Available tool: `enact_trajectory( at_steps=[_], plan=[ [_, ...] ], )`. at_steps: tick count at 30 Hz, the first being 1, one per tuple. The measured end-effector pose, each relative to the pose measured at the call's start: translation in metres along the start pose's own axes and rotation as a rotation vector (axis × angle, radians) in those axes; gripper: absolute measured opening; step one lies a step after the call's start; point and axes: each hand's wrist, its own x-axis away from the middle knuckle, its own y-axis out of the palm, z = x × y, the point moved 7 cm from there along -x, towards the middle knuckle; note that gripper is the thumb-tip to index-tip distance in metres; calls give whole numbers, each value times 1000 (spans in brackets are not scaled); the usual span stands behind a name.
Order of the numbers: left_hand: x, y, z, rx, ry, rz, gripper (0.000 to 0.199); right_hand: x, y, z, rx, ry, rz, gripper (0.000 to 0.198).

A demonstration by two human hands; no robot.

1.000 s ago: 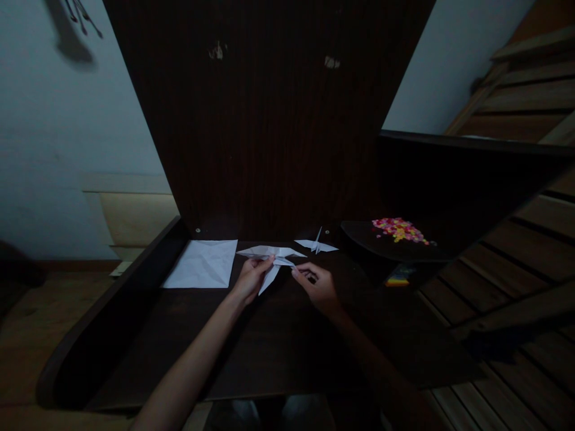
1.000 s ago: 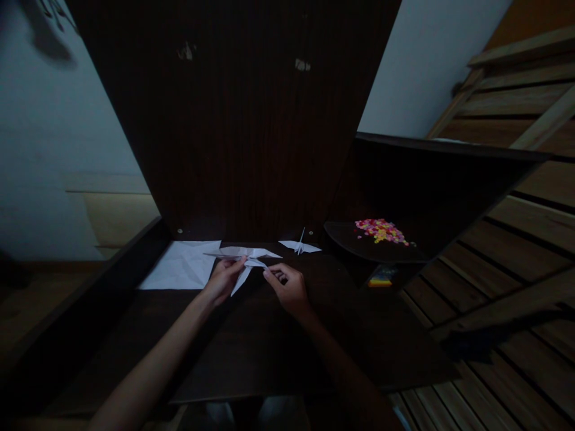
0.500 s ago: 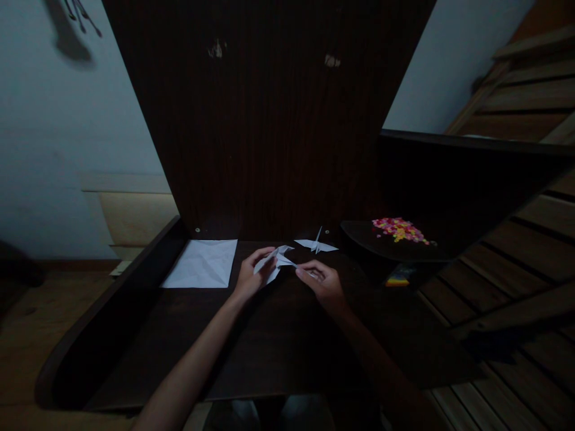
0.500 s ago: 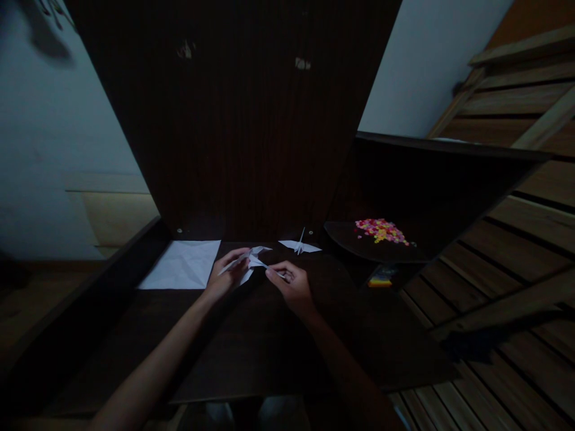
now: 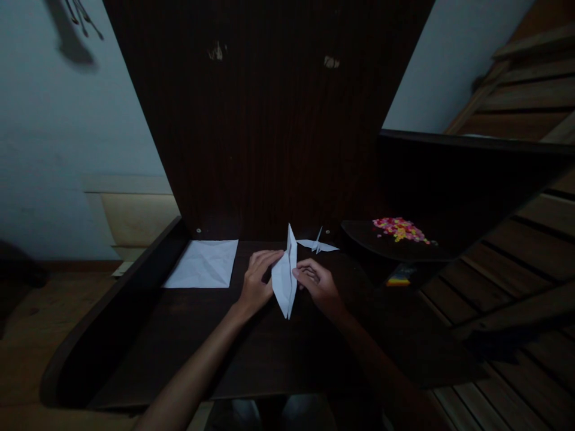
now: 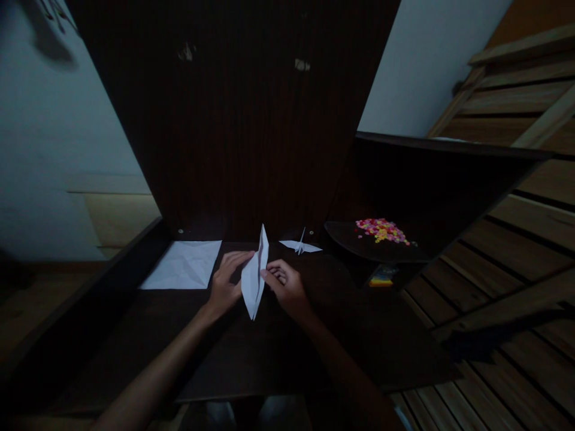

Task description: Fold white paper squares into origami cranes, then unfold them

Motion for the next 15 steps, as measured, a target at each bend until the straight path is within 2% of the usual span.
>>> enact_trajectory(
  at_steps=[5,9,12,15],
  plan=[
    [2,5,10,-8,120,-135,39,-5,-6,5,-22,-24,43,20],
    [2,8,9,-18,153,-256,42,-3,-14,4,18,-55,105,19],
    [1,5,11,-24,142,-253,43,-1,-18,0,98,-108,156,18],
    [-1,3,15,3,29,-191,34,4,-19,-7,269,-189,204,18]
  ],
)
